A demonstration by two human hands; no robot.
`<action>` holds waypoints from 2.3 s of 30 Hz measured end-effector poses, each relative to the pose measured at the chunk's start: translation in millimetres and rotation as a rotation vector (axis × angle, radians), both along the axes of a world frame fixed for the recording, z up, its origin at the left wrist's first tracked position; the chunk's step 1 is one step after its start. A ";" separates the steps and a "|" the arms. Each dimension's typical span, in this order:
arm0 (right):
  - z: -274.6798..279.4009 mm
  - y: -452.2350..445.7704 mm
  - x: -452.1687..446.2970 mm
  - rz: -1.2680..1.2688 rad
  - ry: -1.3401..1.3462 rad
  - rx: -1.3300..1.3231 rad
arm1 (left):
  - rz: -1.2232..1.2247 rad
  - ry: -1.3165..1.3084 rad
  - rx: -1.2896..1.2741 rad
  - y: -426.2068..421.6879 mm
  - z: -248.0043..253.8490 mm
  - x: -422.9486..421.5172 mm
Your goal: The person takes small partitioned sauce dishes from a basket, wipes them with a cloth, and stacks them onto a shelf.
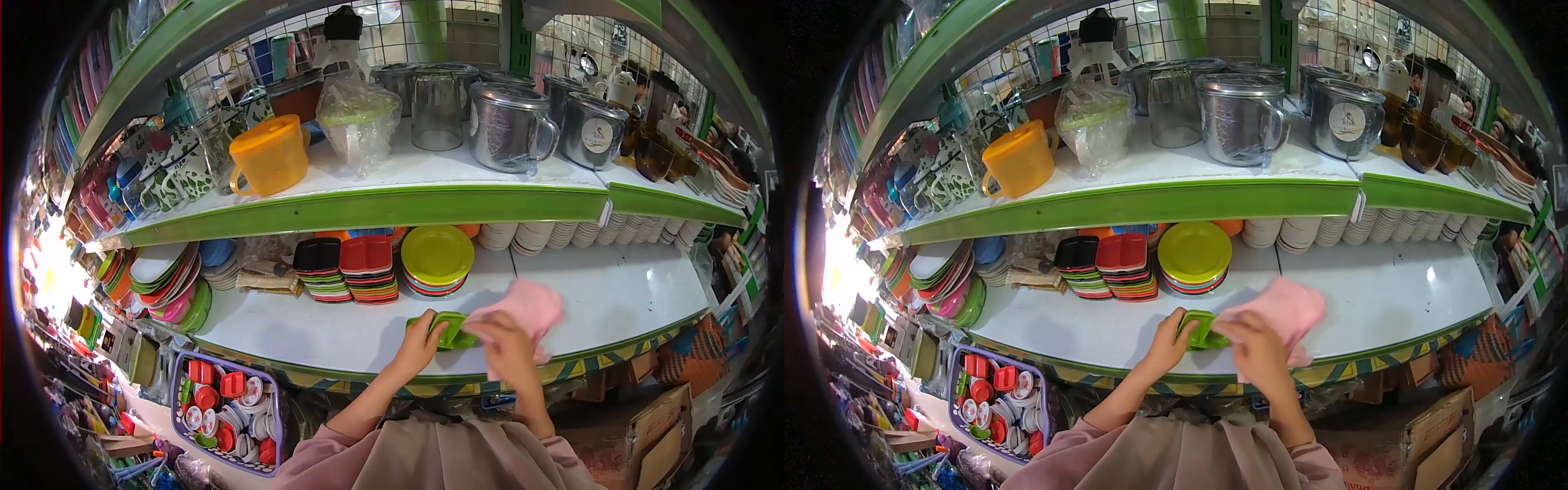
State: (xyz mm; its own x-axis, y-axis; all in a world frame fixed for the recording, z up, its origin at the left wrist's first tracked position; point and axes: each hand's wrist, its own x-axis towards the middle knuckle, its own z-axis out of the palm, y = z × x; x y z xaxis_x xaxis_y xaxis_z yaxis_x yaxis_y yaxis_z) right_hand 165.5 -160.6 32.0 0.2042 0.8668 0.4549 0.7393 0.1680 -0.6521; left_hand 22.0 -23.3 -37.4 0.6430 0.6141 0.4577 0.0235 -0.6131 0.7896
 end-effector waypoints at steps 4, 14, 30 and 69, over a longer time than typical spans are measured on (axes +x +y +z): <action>21.7 -18.9 11.1 -0.036 0.044 -0.074 | 0.117 -0.029 0.809 3.5 4.7 -8.0; -0.5 1.2 18.8 0.177 -0.208 -0.211 | 0.201 -0.352 1.323 9.2 -7.7 -6.7; 13.3 4.8 -1.7 0.324 -0.114 -0.165 | 0.126 -0.361 1.328 -14.1 -1.5 4.1; -98.4 74.5 -16.0 -0.269 -0.058 -0.173 | 0.479 0.392 0.090 19.0 -27.6 -18.5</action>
